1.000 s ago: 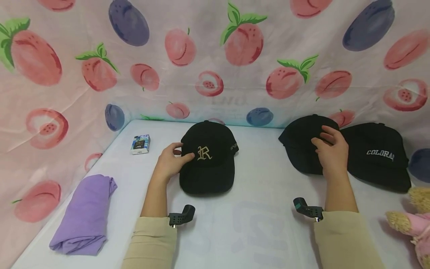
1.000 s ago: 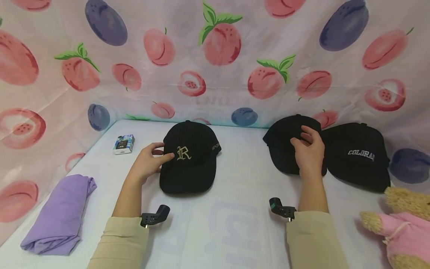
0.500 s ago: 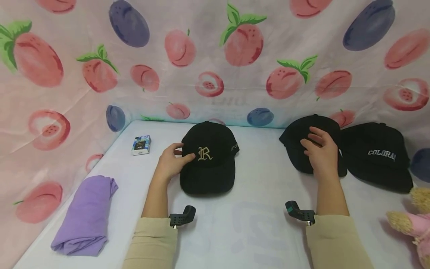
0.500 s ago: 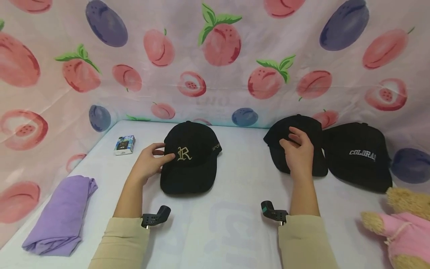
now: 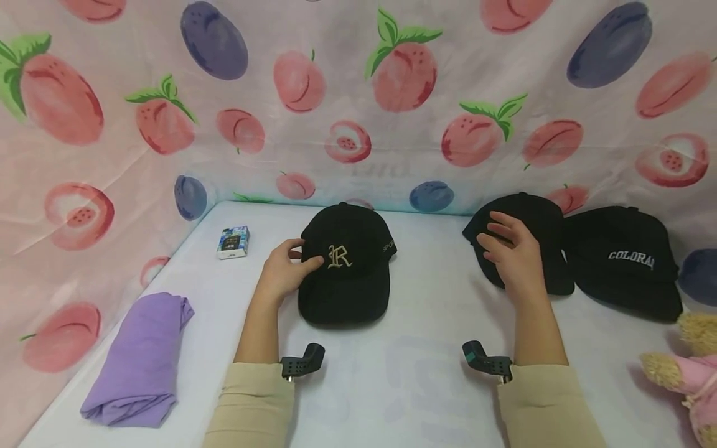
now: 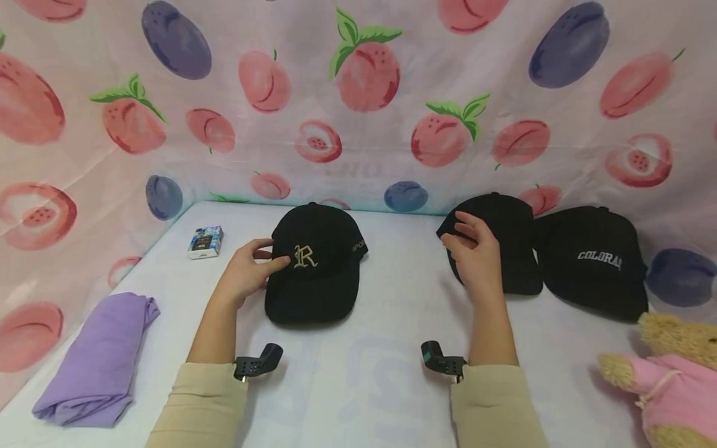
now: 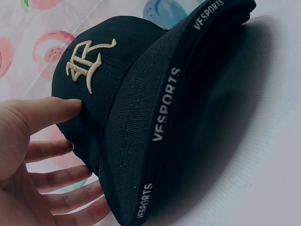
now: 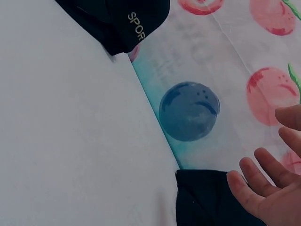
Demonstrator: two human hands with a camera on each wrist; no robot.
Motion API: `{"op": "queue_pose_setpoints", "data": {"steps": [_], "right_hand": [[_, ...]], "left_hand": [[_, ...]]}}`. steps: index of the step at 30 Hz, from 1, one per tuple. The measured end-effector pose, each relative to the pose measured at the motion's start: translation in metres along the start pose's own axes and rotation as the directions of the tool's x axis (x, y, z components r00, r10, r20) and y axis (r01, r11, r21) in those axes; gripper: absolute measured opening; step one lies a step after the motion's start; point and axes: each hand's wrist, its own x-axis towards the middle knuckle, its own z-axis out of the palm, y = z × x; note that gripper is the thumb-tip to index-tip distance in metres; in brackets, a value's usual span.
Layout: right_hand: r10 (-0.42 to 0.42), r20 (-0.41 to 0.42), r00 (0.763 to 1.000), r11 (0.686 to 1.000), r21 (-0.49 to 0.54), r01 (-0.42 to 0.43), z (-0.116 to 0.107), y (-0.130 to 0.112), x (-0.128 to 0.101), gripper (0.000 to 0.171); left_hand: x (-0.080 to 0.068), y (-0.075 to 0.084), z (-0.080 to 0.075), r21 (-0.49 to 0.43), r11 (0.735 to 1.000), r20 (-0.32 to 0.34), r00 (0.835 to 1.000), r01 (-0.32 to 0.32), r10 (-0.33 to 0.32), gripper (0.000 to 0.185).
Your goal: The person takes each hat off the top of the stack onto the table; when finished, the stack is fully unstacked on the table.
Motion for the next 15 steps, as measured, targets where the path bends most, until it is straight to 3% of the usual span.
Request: {"op": "queue_pose_setpoints", "data": {"steps": [15], "right_hand": [[-0.041,0.143,0.989,0.999,0.037,0.036,0.027,-0.007,-0.006,0.06]], "left_hand": [[0.0,-0.001,0.001,-0.013,1.0,0.003,1.0,-0.003,0.004,0.07]]}}
